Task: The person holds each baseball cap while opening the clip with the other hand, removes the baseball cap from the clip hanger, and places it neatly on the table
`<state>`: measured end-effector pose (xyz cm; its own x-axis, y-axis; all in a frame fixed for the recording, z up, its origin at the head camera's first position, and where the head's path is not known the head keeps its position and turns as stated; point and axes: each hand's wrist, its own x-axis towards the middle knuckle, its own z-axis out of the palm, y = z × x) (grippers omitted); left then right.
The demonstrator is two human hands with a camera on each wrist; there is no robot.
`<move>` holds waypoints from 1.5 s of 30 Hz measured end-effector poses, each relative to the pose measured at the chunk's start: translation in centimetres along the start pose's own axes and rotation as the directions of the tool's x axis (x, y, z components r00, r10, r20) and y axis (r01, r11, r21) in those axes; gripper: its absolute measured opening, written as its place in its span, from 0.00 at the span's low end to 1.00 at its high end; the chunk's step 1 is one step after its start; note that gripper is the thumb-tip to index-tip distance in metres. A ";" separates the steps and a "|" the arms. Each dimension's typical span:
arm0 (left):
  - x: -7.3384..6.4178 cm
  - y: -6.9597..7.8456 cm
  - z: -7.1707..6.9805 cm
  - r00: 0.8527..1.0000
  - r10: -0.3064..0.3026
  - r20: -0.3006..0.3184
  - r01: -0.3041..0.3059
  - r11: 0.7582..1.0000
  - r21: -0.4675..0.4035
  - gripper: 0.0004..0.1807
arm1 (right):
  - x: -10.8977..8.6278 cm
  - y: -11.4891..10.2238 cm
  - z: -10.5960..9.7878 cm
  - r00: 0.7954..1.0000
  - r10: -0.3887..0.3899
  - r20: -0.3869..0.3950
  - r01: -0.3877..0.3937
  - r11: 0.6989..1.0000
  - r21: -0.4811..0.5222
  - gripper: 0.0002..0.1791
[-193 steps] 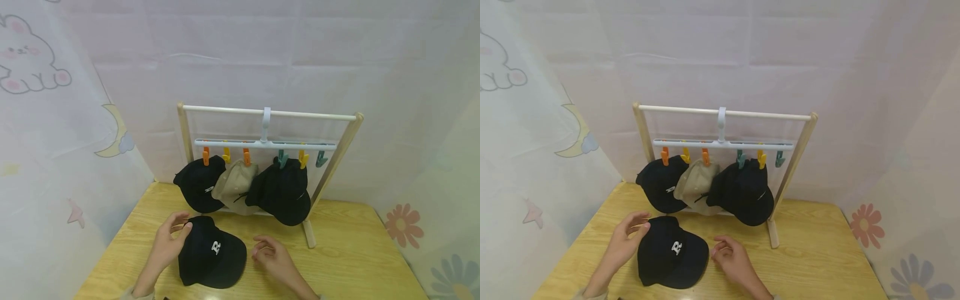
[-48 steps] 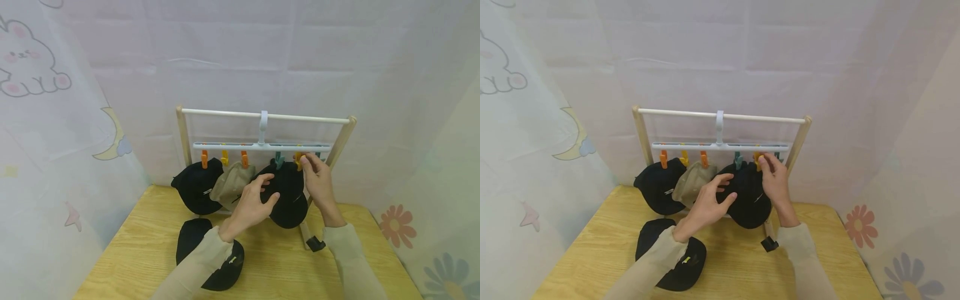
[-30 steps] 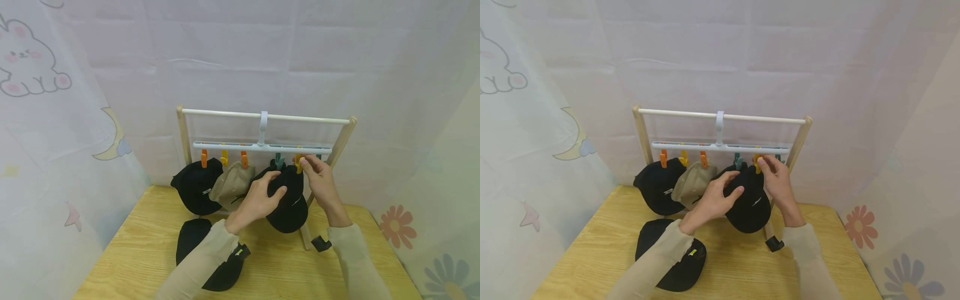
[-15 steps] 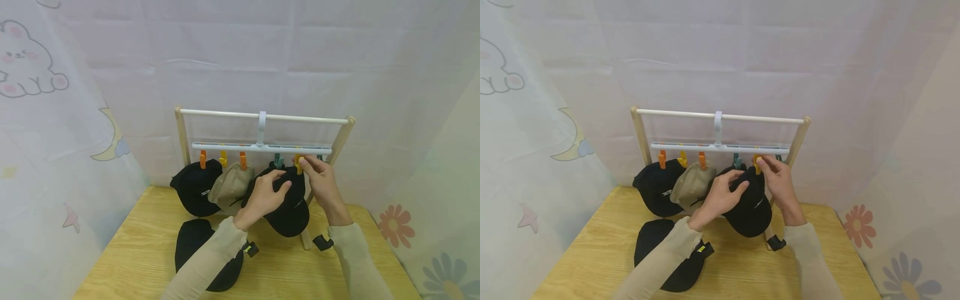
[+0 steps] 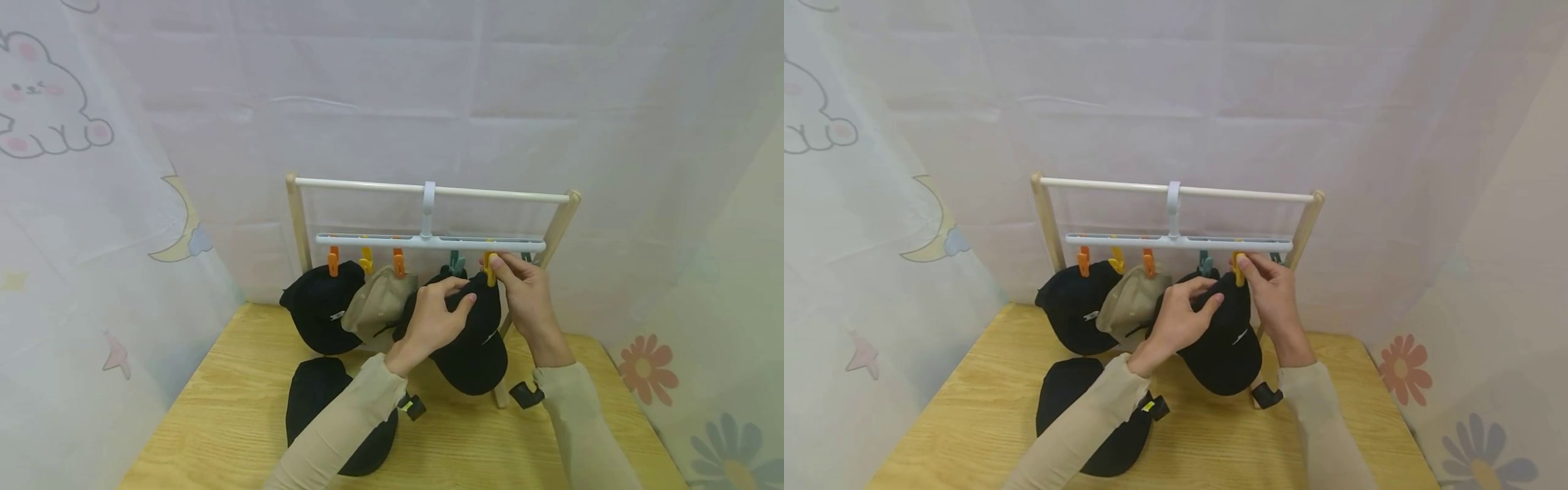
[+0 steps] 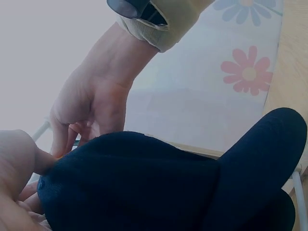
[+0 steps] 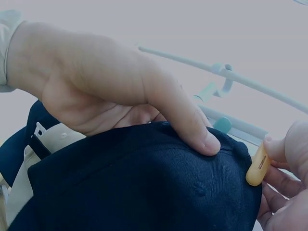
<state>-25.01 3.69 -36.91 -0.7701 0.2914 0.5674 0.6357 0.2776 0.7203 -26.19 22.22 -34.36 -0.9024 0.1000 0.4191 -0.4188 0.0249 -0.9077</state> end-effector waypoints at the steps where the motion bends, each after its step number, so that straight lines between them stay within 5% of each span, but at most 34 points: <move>1: 0.0 0.0 0.0 1.000 -0.003 0.001 0.003 1.000 -0.001 0.16 | 0.0 0.0 0.1 1.000 0.002 -0.008 -0.002 1.000 0.009 0.27; 20: -0.2 -0.2 -0.2 1.000 0.019 0.012 -0.019 1.000 -0.010 0.15 | 0.7 0.0 1.1 0.991 -0.025 -0.128 0.038 0.994 0.100 0.21; 45: -1.5 -0.3 -0.7 0.998 0.049 0.026 -0.048 0.999 -0.023 0.15 | 0.4 0.3 1.0 0.993 0.038 -0.116 -0.027 0.995 0.100 0.23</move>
<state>-24.06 2.52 -37.65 -0.7364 0.3283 0.5915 0.6709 0.2419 0.7010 -26.77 21.31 -34.43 -0.9000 0.2155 0.3790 -0.4027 -0.0778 -0.9120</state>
